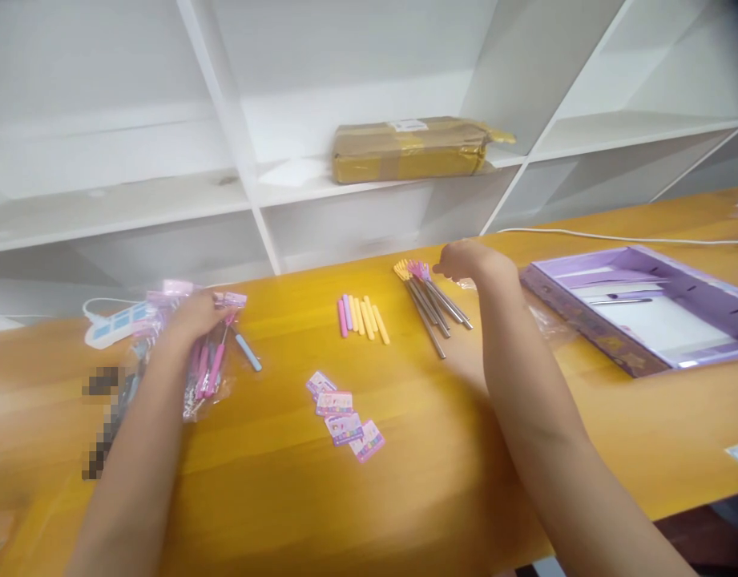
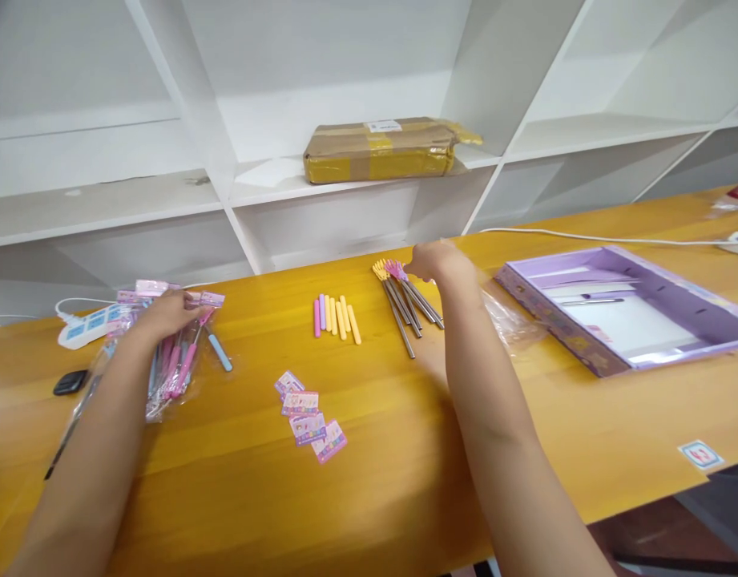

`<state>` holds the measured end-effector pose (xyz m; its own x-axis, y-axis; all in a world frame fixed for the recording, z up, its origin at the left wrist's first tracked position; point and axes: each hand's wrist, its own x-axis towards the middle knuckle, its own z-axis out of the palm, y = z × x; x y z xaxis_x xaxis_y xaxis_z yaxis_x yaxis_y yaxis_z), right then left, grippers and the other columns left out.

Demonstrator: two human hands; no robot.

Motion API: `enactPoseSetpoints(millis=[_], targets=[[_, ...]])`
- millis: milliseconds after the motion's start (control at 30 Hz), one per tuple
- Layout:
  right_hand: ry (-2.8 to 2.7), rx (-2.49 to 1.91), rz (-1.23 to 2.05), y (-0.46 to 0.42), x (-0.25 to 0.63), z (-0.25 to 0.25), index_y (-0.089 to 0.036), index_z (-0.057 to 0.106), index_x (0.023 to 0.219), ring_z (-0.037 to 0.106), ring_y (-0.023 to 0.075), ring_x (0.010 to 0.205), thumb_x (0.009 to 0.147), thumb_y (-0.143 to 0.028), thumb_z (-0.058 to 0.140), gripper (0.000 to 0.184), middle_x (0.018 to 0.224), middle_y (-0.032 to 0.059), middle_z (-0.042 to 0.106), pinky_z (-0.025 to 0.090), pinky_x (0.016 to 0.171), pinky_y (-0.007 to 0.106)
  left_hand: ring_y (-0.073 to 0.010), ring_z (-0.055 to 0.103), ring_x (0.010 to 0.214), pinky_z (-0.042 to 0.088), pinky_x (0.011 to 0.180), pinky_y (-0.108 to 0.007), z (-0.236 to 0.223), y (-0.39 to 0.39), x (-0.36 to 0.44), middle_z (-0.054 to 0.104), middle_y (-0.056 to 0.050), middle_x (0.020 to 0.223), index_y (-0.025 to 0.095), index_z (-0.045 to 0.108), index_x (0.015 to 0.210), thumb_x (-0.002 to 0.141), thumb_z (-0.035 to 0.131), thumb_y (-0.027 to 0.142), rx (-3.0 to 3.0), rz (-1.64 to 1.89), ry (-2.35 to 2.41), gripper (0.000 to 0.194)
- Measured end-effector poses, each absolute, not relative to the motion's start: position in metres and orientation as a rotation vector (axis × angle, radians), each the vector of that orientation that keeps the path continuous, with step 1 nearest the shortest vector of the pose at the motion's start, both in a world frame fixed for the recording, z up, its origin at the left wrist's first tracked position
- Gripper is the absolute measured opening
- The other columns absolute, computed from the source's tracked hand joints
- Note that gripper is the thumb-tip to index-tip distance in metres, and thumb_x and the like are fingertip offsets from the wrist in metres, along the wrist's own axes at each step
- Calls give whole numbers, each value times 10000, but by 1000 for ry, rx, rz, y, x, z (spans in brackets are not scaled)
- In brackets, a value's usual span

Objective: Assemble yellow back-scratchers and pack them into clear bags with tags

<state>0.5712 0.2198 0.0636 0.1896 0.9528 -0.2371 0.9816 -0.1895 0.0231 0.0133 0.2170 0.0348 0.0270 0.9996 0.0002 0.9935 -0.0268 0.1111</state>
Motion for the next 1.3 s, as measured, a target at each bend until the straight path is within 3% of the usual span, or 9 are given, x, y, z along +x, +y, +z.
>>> enactPoseSetpoints(millis=[200,367,467,600,700,833,967,1167,1300], targets=[[1777,2294,-250,193,551,89,-117,777,934,694,241,784,959,-336,578,297,870,167,741,465,716,313,-379,666,1136,488,970,-414,14,227,21,733,-193,1130,141,572,1230,776,732,523,2300,163,2177,614],[1827,2287,-171,172,528,108,-82,755,1106,703,263,851,972,-330,567,339,951,212,732,468,743,326,-438,603,1229,413,1082,-508,12,225,29,707,-248,1203,138,614,1124,787,707,532,2284,134,2266,527],[1879,2265,-135,165,520,113,-93,732,1187,703,272,909,988,-368,537,390,1024,210,732,462,757,328,-460,611,1220,438,1053,-506,17,219,37,720,-230,1162,145,638,1079,729,735,507,2199,156,2312,513],[1902,2262,-90,161,515,114,-126,725,1183,692,283,961,1001,-395,517,386,1067,193,730,446,781,334,-349,676,1081,484,935,-383,29,213,45,744,-120,1028,146,643,1058,687,723,322,2201,276,2111,419],[2066,2251,-63,156,507,116,-139,723,1032,671,264,901,978,-322,530,271,1031,168,727,408,741,325,-292,686,941,499,803,-343,42,206,56,728,-92,950,140,638,1010,719,665,284,2190,313,1990,326],[2789,2019,-162,135,478,123,-165,641,892,600,174,782,942,-217,550,116,917,81,706,377,710,287,-222,671,798,508,706,-315,75,172,87,713,-49,922,166,632,1084,832,589,314,2141,396,1693,296],[3462,1486,-291,94,432,127,-177,579,911,548,126,745,1012,-287,536,155,915,34,662,369,694,260,-169,601,674,483,616,-286,114,115,123,670,-18,881,200,620,1201,900,643,386,2062,504,1406,354],[3536,1450,194,56,386,119,-163,590,1018,489,128,725,1057,-436,539,281,1015,73,621,262,599,284,-153,562,729,488,631,-270,132,60,151,615,9,891,235,604,1165,919,630,320,2129,496,1137,262],[3505,1565,330,62,384,113,-160,589,1011,461,121,699,1054,-379,523,232,1025,78,612,255,578,287,-137,493,685,448,599,-264,129,50,156,547,25,825,223,594,1067,925,603,308,2182,452,1157,166]])
